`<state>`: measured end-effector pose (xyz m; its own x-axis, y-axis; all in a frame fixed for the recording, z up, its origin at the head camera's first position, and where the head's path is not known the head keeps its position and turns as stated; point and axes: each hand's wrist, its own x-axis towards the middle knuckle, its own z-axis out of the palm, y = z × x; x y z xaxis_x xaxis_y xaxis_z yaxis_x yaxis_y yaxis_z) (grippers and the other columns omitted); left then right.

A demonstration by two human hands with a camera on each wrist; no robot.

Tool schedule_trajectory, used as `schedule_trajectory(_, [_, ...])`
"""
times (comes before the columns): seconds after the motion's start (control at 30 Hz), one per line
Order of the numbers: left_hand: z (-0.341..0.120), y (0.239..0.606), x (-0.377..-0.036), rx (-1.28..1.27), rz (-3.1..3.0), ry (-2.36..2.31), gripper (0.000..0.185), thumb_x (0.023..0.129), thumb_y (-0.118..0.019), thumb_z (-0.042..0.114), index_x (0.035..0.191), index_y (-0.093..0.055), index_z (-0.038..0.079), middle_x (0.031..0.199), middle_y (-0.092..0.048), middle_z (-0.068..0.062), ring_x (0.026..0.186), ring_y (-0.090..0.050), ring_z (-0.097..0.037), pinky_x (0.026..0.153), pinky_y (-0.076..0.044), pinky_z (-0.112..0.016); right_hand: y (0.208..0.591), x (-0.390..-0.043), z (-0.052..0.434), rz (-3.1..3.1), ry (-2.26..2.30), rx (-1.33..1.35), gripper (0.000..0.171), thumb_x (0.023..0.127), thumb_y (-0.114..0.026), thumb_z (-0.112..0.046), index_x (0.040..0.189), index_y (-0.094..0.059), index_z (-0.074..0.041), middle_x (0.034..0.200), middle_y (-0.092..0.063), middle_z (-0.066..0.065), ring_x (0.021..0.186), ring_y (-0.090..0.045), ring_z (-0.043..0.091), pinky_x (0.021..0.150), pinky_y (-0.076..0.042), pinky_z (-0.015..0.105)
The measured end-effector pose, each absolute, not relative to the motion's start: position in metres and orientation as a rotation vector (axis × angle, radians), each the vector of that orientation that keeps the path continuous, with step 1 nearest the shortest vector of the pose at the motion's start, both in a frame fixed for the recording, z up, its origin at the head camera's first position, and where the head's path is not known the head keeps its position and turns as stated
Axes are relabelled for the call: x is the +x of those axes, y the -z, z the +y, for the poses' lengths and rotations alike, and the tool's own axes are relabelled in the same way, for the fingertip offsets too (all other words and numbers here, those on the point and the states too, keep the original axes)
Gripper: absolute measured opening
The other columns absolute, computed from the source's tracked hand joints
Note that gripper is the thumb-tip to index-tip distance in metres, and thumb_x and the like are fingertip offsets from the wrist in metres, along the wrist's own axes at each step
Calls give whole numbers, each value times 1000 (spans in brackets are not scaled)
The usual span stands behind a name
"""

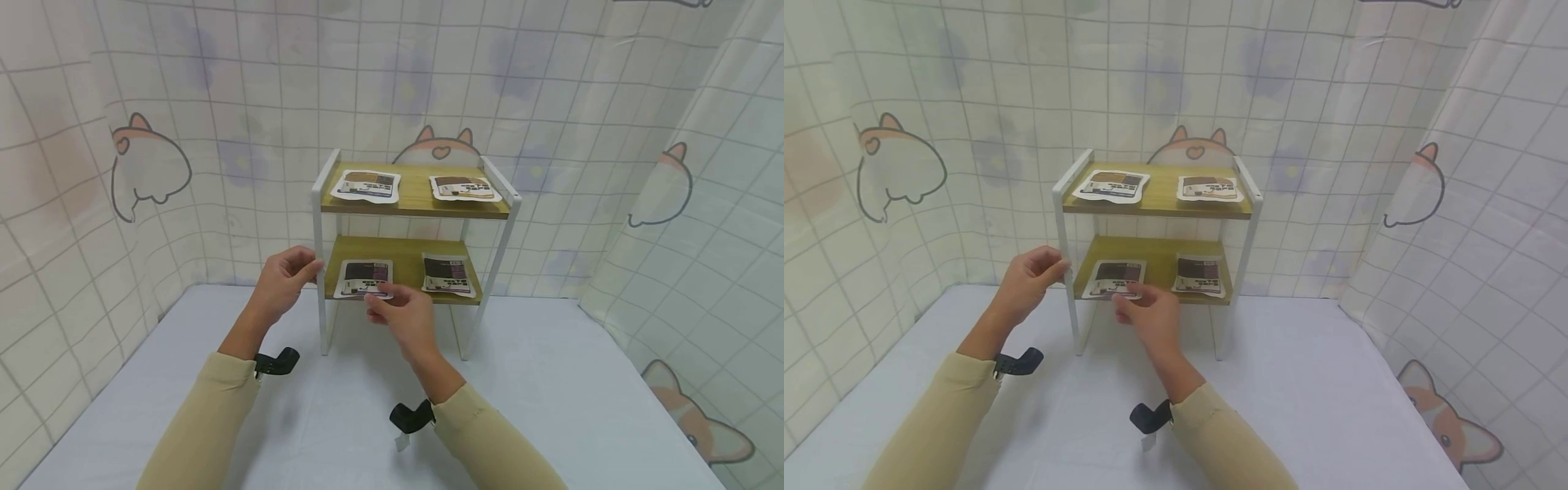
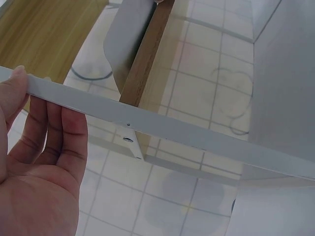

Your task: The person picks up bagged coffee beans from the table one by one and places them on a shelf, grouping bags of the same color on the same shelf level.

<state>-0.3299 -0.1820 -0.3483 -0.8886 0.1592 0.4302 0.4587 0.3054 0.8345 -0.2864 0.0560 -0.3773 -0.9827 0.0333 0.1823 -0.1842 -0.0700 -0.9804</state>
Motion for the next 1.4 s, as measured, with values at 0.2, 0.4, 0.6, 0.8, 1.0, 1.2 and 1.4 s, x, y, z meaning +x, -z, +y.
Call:
schedule_trajectory(0.2, [-182, 348, -330, -558, -2311, 1616, 30, 101, -65, 32, 114, -68, 5, 113, -70, -15, 95, -66, -20, 85, -56, -22, 374, -288, 55, -2028, -2199, 131, 36, 85, -84, -16, 116, -74, -2, 97, -76, 19, 73, -76, 19, 74, -63, 31])
schedule_trajectory(0.4, [-182, 348, -329, -567, -2306, 1626, 35, 102, -65, 32, 117, -66, 0, 111, -70, -14, 94, -66, -18, 85, -56, -22, 370, -290, 53, -1997, -2235, 92, 31, 86, -83, -13, 112, -74, 0, 97, -77, 21, 70, -76, 17, 71, -63, 31])
schedule_trajectory(0.6, [-182, 347, -329, -559, -2312, 1630, 34, 101, -66, 32, 115, -67, 1, 112, -70, -15, 94, -66, -18, 85, -56, -22, 368, -290, 52, -2010, -2223, 86, 26, 87, -82, -15, 108, -76, -1, 99, -77, 20, 71, -77, 19, 71, -63, 30])
schedule_trajectory(0.8, [-182, 347, -328, -552, -2314, 1626, 32, 101, -66, 33, 114, -67, 3, 110, -70, -13, 94, -65, -18, 85, -56, -22, 369, -293, 50, -2019, -2226, 85, 25, 87, -83, -16, 106, -77, -2, 98, -77, 20, 72, -77, 19, 72, -62, 31])
schedule_trajectory(1.0, [-182, 347, -329, -563, -2308, 1621, 32, 101, -66, 31, 113, -67, 2, 106, -69, -8, 92, -66, -18, 84, -56, -22, 369, -297, 47, -2002, -2229, 93, 22, 87, -82, -12, 104, -76, 1, 97, -77, 22, 69, -75, 17, 70, -63, 31])
schedule_trajectory(1.2, [-182, 347, -329, -568, -2295, 1642, 33, 101, -66, 30, 114, -67, -1, 106, -69, -9, 92, -66, -17, 84, -56, -22, 368, -299, 45, -2000, -2226, 69, 18, 88, -80, -10, 103, -77, 0, 95, -77, 18, 68, -76, 19, 69, -63, 32])
schedule_trajectory(1.4, [-181, 348, -330, -557, -2293, 1653, 34, 101, -66, 28, 113, -65, -4, 103, -69, -10, 89, -66, -16, 85, -58, -25, 366, -299, 45, -2003, -2248, 56, 17, 90, -79, -9, 104, -77, -1, 94, -77, 17, 69, -77, 20, 69, -63, 33])
